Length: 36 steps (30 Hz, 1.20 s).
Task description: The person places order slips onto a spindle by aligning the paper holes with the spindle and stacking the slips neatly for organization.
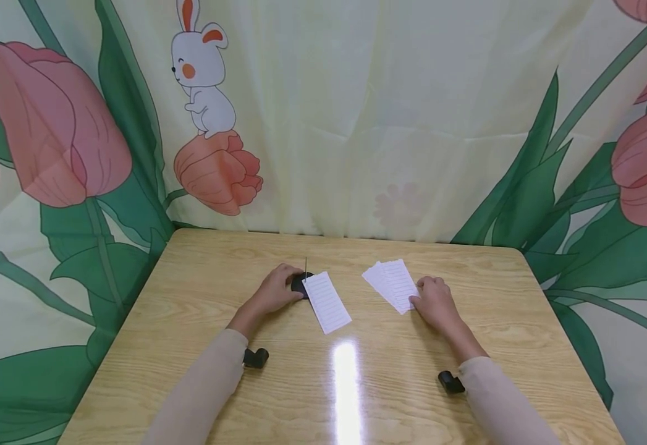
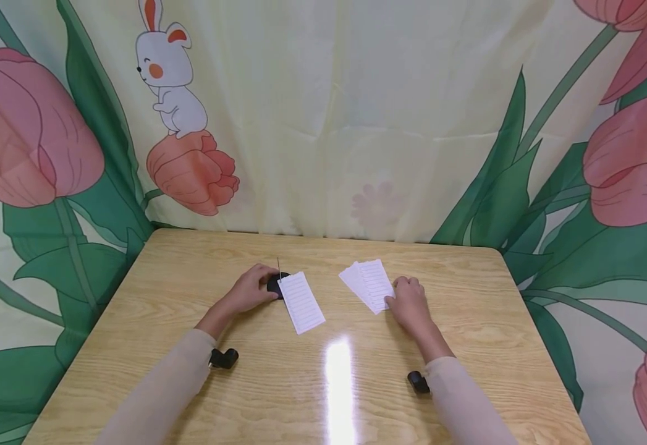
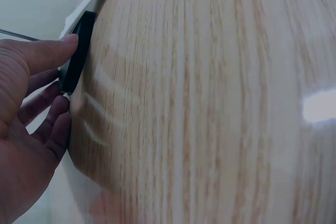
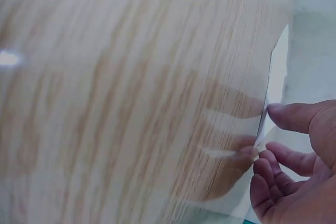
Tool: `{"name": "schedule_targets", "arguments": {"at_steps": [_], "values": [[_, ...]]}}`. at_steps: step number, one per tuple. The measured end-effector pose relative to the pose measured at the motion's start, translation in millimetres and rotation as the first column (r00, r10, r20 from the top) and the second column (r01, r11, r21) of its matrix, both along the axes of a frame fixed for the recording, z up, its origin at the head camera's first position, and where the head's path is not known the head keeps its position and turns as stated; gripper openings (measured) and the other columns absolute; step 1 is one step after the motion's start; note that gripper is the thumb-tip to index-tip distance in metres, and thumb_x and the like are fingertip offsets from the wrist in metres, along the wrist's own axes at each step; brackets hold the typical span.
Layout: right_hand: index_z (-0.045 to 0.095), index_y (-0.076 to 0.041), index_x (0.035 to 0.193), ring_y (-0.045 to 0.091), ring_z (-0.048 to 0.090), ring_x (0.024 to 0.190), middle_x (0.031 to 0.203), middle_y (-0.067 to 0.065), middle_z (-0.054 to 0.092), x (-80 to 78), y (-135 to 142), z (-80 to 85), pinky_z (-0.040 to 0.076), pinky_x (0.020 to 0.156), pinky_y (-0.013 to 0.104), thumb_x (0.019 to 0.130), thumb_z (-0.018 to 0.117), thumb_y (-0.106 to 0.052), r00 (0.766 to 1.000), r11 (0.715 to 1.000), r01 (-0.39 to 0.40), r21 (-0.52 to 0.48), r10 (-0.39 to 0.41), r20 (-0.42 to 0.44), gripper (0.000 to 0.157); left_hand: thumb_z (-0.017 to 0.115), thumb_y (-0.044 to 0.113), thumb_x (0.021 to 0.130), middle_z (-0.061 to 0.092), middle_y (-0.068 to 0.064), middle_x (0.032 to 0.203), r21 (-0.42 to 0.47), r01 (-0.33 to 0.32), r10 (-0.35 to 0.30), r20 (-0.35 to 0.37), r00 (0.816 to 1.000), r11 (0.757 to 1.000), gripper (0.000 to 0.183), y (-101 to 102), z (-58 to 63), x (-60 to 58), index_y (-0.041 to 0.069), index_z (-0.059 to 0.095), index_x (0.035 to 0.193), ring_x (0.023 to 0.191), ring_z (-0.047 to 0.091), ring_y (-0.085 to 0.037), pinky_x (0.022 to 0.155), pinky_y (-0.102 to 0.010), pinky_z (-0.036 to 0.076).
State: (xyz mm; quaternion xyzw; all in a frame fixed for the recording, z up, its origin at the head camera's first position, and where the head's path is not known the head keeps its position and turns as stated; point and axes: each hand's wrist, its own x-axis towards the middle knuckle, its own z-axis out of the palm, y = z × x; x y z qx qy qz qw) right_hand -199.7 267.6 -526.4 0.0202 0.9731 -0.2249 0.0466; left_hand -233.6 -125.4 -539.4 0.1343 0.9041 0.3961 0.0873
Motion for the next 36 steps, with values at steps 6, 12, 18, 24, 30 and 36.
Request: {"name": "schedule_targets", "arguments": {"at_steps": [6,12,18,24,30,36], "values": [[0.057,0.014,0.128,0.047,0.055,0.118,0.124,0.034,0.058,-4.4,-0.3,0.7,0.045,0.099,0.057,0.097,0.068,-0.011,1.000,1.000,0.016,-0.015,-0.016,0.018,0.041,0.082,0.012,0.088,0.057,-0.013,0.140,-0.002,-0.008,0.008,-0.001,1.000,1.000,0.055,-0.8,-0.2,-0.8,0.009,0.062,0.139,0.128,0.057,-0.030,0.108,-0.046,0.049],[0.054,0.016,0.131,0.045,0.058,0.117,0.123,0.033,0.061,-4.4,-1.6,2.7,0.050,0.096,0.055,0.097,0.063,-0.006,0.998,0.998,0.039,-0.053,-0.036,0.051,0.042,0.082,0.012,0.088,0.056,-0.013,0.141,-0.003,-0.014,0.014,0.007,1.000,1.000,0.056,-0.1,-0.2,-1.0,0.009,0.062,0.140,0.129,0.056,-0.030,0.109,-0.046,0.048],[0.054,0.017,0.131,0.044,0.062,0.116,0.122,0.033,0.064,-5.7,-0.3,1.2,0.052,0.095,0.054,0.094,0.060,-0.004,0.998,0.996,0.043,-0.084,-0.040,0.047,0.043,0.082,0.012,0.088,0.056,-0.013,0.141,-0.005,-0.017,0.017,0.011,1.000,1.000,0.055,1.2,-0.4,-1.2,0.009,0.062,0.140,0.129,0.057,-0.030,0.109,-0.045,0.049],[0.055,0.016,0.126,0.038,0.059,0.107,0.116,0.029,0.062,-6.6,1.6,0.7,0.050,0.091,0.050,0.089,0.060,-0.003,0.997,0.989,0.056,-0.136,-0.048,0.065,0.042,0.083,0.012,0.088,0.056,-0.012,0.141,-0.019,-0.020,0.020,0.006,1.000,1.000,0.056,1.9,-0.1,-0.5,0.009,0.062,0.140,0.128,0.057,-0.030,0.108,-0.045,0.048],[0.053,0.011,0.121,0.034,0.055,0.099,0.112,0.025,0.060,-6.0,4.1,0.4,0.047,0.085,0.044,0.091,0.064,-0.008,0.996,0.988,0.060,-0.144,-0.050,0.073,0.037,0.083,0.012,0.088,0.056,-0.012,0.143,-0.015,-0.027,0.027,0.010,1.000,1.000,0.056,2.5,-0.2,0.4,0.010,0.062,0.141,0.127,0.057,-0.029,0.108,-0.045,0.048],[0.054,0.006,0.117,0.030,0.055,0.093,0.100,0.018,0.061,-4.3,6.7,-2.3,0.045,0.080,0.040,0.094,0.067,-0.012,0.998,0.990,0.042,-0.132,-0.036,0.046,0.031,0.083,0.012,0.088,0.056,-0.012,0.142,-0.017,-0.033,0.033,0.013,0.999,0.999,0.056,1.9,-1.6,0.6,0.010,0.062,0.140,0.126,0.057,-0.029,0.108,-0.046,0.049]]}}
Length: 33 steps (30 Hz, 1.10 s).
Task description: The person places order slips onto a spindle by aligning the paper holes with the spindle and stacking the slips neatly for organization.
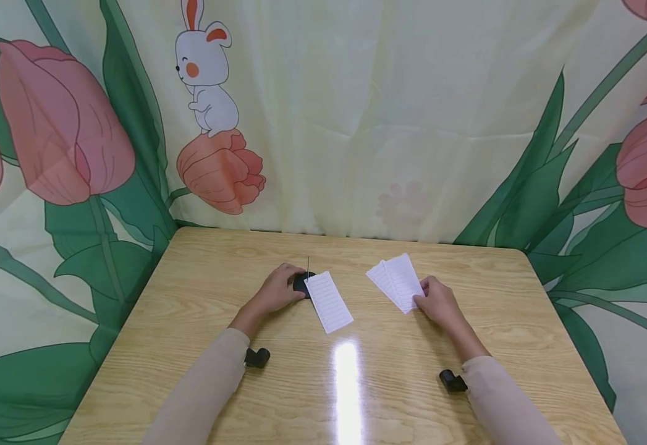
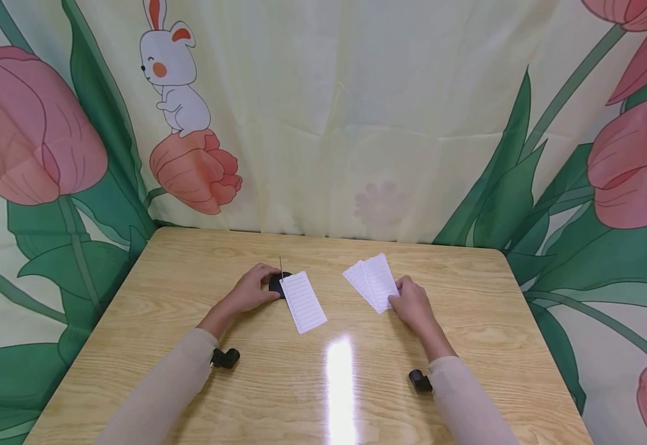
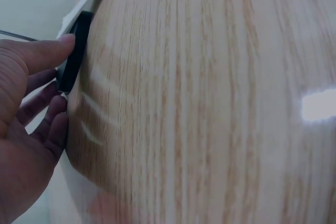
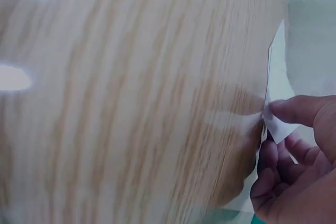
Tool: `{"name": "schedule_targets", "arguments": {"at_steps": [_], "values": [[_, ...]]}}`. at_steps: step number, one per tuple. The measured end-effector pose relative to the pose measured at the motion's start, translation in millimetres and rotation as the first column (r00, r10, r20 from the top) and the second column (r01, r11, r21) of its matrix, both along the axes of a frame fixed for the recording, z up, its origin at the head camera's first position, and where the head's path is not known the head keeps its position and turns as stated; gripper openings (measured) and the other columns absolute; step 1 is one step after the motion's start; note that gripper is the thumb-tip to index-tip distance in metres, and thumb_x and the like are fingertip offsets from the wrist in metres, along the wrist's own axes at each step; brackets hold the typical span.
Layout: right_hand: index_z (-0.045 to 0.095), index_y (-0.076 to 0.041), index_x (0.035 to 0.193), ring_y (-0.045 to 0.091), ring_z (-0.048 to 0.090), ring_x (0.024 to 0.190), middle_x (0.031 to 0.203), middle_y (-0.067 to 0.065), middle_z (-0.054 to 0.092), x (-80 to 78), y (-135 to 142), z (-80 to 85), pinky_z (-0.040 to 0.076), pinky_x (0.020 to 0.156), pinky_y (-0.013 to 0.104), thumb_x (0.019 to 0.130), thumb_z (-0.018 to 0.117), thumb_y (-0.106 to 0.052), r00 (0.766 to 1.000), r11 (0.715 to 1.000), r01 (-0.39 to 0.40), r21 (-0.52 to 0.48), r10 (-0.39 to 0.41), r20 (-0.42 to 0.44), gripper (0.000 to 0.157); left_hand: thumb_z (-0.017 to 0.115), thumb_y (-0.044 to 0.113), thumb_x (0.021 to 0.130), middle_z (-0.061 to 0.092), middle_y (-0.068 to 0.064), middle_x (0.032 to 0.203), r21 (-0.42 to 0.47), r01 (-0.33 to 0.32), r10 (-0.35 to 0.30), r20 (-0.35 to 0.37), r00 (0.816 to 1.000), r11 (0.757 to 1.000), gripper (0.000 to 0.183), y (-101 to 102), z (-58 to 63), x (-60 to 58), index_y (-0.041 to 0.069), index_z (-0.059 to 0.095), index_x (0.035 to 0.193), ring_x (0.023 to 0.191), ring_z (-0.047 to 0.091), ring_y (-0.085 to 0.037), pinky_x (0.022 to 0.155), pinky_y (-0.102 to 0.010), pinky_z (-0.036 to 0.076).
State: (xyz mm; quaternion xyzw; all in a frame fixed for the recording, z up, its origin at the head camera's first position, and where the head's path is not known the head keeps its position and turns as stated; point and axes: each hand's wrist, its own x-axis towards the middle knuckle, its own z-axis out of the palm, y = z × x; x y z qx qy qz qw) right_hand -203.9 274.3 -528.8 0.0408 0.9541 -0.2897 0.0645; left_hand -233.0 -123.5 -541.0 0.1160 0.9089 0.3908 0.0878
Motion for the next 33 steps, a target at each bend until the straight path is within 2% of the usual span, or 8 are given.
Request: {"name": "schedule_targets", "arguments": {"at_steps": [13,22,28,33], "values": [[0.059,0.002,0.121,0.031,0.064,0.100,0.110,0.020,0.067,3.4,8,0.2,0.053,0.086,0.043,0.102,0.063,-0.013,0.996,0.995,0.014,-0.096,-0.022,-0.081,0.025,0.082,0.012,0.089,0.056,-0.011,0.143,0.006,-0.003,0.003,0.012,1.000,1.000,0.055,0,-2.6,-0.7,0.011,0.062,0.140,0.128,0.056,-0.029,0.108,-0.045,0.048],[0.061,0.002,0.125,0.032,0.064,0.104,0.114,0.020,0.067,5.0,11,17.6,0.053,0.088,0.041,0.104,0.061,-0.014,0.992,0.991,0.002,-0.133,-0.018,-0.126,0.026,0.082,0.012,0.088,0.056,-0.012,0.141,0.009,-0.003,0.003,0.010,1.000,1.000,0.055,-1,-1.0,0.6,0.010,0.062,0.140,0.124,0.057,-0.029,0.107,-0.046,0.049],[0.062,0.003,0.126,0.032,0.065,0.104,0.116,0.022,0.068,3.1,15,30.4,0.055,0.085,0.040,0.106,0.059,-0.017,0.991,0.993,0.002,-0.119,-0.017,-0.130,0.029,0.077,0.014,0.091,0.055,-0.015,0.142,0.063,-0.018,0.017,0.008,1.000,0.998,0.053,-4,8.3,0.7,0.007,0.061,0.141,0.119,0.058,-0.031,0.102,-0.049,0.050],[0.064,0.003,0.124,0.031,0.066,0.100,0.113,0.022,0.069,2.1,19,42.8,0.054,0.081,0.037,0.105,0.059,-0.016,0.983,0.995,-0.026,-0.098,0.007,-0.186,0.027,0.072,0.015,0.096,0.058,-0.016,0.140,0.096,-0.040,0.041,-0.006,0.999,0.995,0.048,-8,19.8,-0.8,0.005,0.060,0.142,0.118,0.060,-0.032,0.099,-0.048,0.052]]}}
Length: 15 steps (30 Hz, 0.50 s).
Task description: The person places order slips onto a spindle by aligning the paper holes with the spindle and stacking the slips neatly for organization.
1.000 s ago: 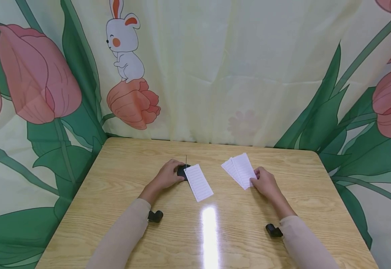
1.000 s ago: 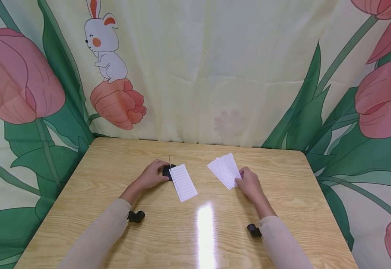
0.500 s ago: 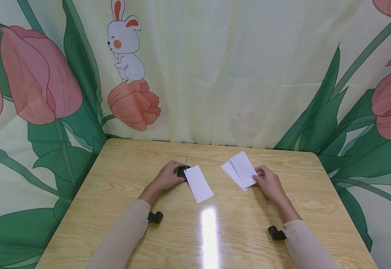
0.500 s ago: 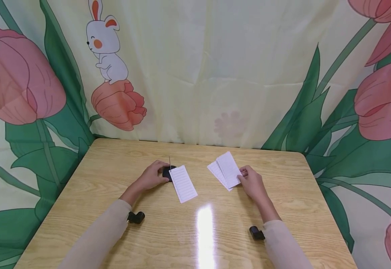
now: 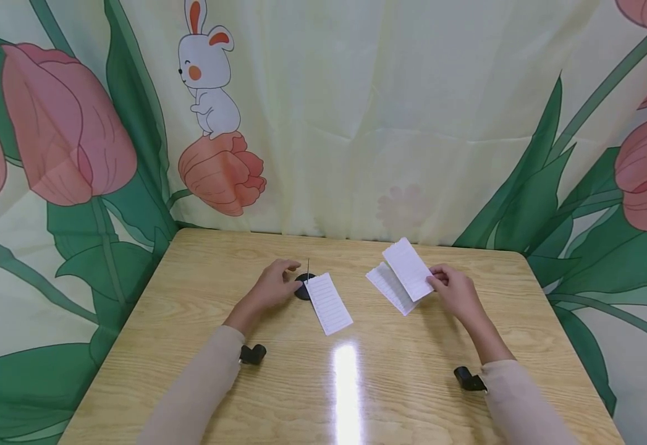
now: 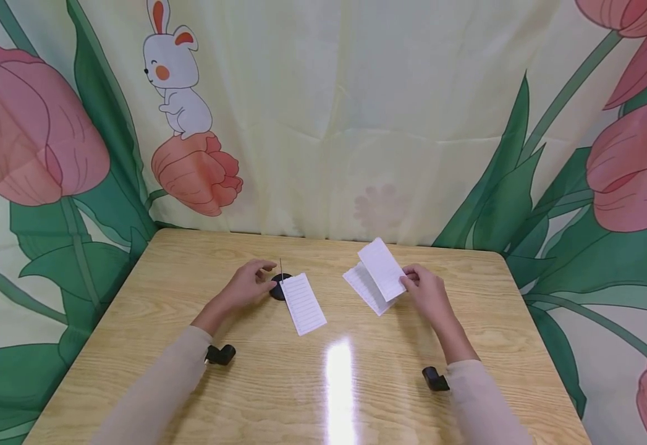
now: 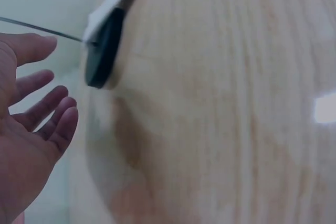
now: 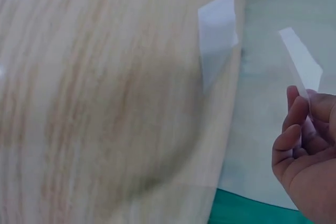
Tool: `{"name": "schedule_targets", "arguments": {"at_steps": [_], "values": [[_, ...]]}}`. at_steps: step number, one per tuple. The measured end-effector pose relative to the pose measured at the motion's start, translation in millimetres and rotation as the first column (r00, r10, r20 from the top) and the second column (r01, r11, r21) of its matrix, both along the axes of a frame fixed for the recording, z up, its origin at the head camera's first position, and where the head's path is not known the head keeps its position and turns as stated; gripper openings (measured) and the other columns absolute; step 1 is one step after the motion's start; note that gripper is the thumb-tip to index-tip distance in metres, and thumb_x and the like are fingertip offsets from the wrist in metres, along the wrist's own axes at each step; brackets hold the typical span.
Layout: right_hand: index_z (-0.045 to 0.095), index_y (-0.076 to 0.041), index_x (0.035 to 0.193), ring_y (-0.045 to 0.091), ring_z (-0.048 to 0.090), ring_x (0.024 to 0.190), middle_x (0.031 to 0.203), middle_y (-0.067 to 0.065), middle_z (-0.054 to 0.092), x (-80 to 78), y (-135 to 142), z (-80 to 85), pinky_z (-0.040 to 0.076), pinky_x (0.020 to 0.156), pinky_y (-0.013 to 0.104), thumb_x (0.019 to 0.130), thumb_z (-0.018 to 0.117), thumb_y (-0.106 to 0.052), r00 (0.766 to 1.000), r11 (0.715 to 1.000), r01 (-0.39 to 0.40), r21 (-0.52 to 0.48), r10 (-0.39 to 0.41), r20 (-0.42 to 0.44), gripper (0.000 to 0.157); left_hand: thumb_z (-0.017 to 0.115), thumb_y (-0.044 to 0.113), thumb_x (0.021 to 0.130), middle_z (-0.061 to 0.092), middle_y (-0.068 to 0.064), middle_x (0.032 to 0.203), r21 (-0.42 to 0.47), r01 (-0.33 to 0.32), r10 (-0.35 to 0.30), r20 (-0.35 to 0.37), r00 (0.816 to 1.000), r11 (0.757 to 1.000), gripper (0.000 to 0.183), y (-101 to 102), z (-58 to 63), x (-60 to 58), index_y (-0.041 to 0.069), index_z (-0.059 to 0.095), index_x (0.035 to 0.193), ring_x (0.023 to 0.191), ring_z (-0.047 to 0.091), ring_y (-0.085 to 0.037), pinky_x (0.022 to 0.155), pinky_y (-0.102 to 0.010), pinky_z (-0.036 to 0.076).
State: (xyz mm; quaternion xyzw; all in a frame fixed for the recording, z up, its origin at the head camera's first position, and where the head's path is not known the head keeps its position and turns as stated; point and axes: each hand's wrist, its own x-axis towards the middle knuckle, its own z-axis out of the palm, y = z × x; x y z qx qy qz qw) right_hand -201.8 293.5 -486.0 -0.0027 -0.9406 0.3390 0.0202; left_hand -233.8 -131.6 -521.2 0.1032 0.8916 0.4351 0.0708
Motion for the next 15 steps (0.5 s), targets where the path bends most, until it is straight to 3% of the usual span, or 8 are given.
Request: {"name": "schedule_targets", "arguments": {"at_steps": [9,15], "values": [[0.067,0.000,0.121,0.027,0.064,0.092,0.107,0.019,0.071,-0.1,-1,23.9,0.049,0.070,0.019,0.106,0.060,-0.018,0.994,0.999,-0.037,-0.012,0.035,-0.106,0.025,0.068,0.018,0.100,0.063,-0.016,0.133,0.052,-0.006,0.011,-0.099,0.995,0.999,0.041,-4,32.6,-5.3,0.004,0.061,0.138,0.117,0.060,-0.033,0.096,-0.048,0.054],[0.069,0.000,0.119,0.025,0.063,0.087,0.102,0.017,0.072,-1.1,-8,42.3,0.049,0.067,0.018,0.104,0.062,-0.016,0.985,0.996,-0.083,-0.015,0.079,-0.156,0.023,0.068,0.018,0.100,0.068,-0.014,0.125,0.080,0.009,0.011,-0.249,0.968,0.997,0.032,2,60.9,-6.5,0.007,0.067,0.131,0.110,0.063,-0.029,0.092,-0.046,0.055]]}}
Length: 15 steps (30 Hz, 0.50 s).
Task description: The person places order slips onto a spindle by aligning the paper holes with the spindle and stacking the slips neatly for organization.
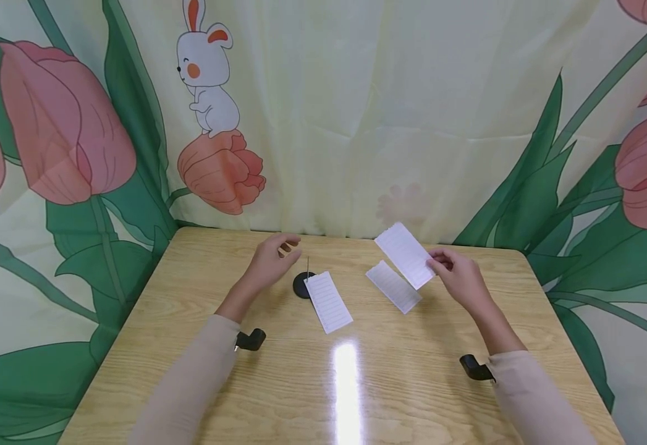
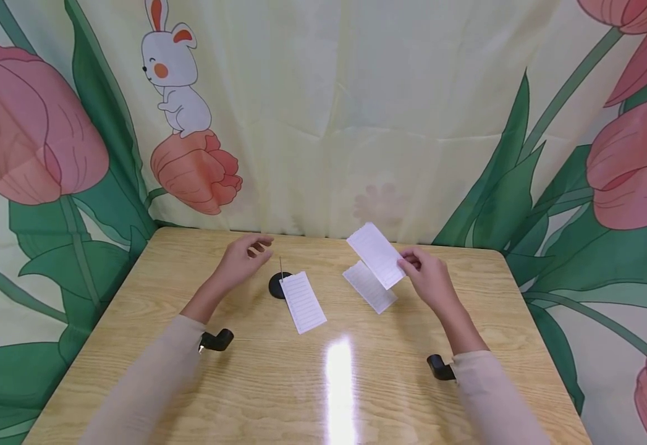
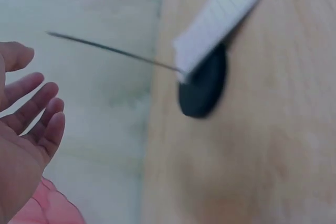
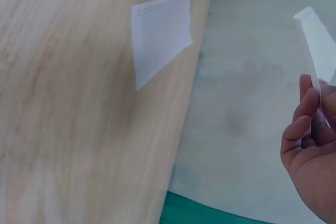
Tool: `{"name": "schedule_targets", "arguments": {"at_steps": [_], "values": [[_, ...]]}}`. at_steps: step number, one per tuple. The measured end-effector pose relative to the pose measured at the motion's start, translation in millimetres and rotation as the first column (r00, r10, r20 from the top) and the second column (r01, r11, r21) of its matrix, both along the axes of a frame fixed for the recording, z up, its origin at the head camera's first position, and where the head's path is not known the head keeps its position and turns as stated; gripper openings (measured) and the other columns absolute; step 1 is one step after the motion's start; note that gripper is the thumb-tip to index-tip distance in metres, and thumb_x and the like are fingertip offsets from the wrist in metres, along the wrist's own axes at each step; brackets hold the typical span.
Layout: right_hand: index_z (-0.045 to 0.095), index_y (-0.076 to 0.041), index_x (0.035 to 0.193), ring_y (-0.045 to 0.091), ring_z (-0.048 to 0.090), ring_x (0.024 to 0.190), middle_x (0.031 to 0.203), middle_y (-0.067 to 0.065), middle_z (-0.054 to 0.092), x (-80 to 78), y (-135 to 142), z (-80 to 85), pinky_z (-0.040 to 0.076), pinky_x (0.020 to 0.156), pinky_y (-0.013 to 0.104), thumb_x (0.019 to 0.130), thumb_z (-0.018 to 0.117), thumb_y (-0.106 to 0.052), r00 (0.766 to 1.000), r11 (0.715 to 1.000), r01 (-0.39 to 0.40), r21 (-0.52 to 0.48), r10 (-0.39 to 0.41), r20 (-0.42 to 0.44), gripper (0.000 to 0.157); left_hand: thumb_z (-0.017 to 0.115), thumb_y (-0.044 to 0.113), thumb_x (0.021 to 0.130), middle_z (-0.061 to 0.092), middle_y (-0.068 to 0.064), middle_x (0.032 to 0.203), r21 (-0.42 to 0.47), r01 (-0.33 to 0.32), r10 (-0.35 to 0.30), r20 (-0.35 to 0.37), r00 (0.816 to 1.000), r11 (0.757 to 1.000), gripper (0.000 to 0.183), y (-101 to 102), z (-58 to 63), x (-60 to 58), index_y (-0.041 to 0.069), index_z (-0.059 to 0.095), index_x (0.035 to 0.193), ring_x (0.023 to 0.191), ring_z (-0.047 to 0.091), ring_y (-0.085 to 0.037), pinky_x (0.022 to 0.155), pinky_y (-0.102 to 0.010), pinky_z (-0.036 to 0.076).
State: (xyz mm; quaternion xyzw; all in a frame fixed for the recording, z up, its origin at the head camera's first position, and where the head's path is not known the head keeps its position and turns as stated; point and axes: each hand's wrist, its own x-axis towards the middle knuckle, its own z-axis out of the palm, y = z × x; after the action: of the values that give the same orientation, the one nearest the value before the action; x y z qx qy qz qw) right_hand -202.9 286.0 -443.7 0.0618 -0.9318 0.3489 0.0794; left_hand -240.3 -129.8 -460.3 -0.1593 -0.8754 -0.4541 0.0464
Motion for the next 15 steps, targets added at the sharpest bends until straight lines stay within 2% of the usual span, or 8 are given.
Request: {"name": "schedule_targets", "arguments": {"at_steps": [4,8,15], "values": [[0.069,-0.001,0.119,0.024,0.062,0.086,0.102,0.016,0.072,-1.5,-6,10.3,0.049,0.066,0.019,0.104,0.064,-0.016,1.000,1.000,-0.024,-0.008,0.024,-0.008,0.023,0.067,0.018,0.101,0.070,-0.010,0.116,0.014,0.009,-0.008,-0.064,0.998,1.000,0.026,10,17.5,1.5,0.007,0.069,0.125,0.105,0.064,-0.024,0.088,-0.042,0.055],[0.069,-0.001,0.122,0.026,0.062,0.086,0.103,0.016,0.073,-2.7,-13,18.5,0.049,0.065,0.021,0.103,0.065,-0.018,0.999,0.998,-0.051,-0.025,0.052,0.006,0.025,0.066,0.016,0.101,0.071,-0.008,0.110,0.033,0.040,-0.037,-0.086,0.996,0.999,0.023,24,33.7,4.2,0.006,0.071,0.121,0.101,0.064,-0.022,0.085,-0.039,0.056],[0.071,-0.004,0.121,0.026,0.062,0.084,0.103,0.014,0.074,-5.0,-24,32.6,0.050,0.065,0.022,0.102,0.066,-0.019,0.995,0.995,-0.100,-0.026,0.100,-0.014,0.024,0.065,0.018,0.103,0.073,-0.007,0.106,0.059,0.096,-0.089,-0.106,0.990,0.994,0.021,43,50.3,3.9,0.006,0.073,0.119,0.096,0.065,-0.018,0.085,-0.034,0.056]]}}
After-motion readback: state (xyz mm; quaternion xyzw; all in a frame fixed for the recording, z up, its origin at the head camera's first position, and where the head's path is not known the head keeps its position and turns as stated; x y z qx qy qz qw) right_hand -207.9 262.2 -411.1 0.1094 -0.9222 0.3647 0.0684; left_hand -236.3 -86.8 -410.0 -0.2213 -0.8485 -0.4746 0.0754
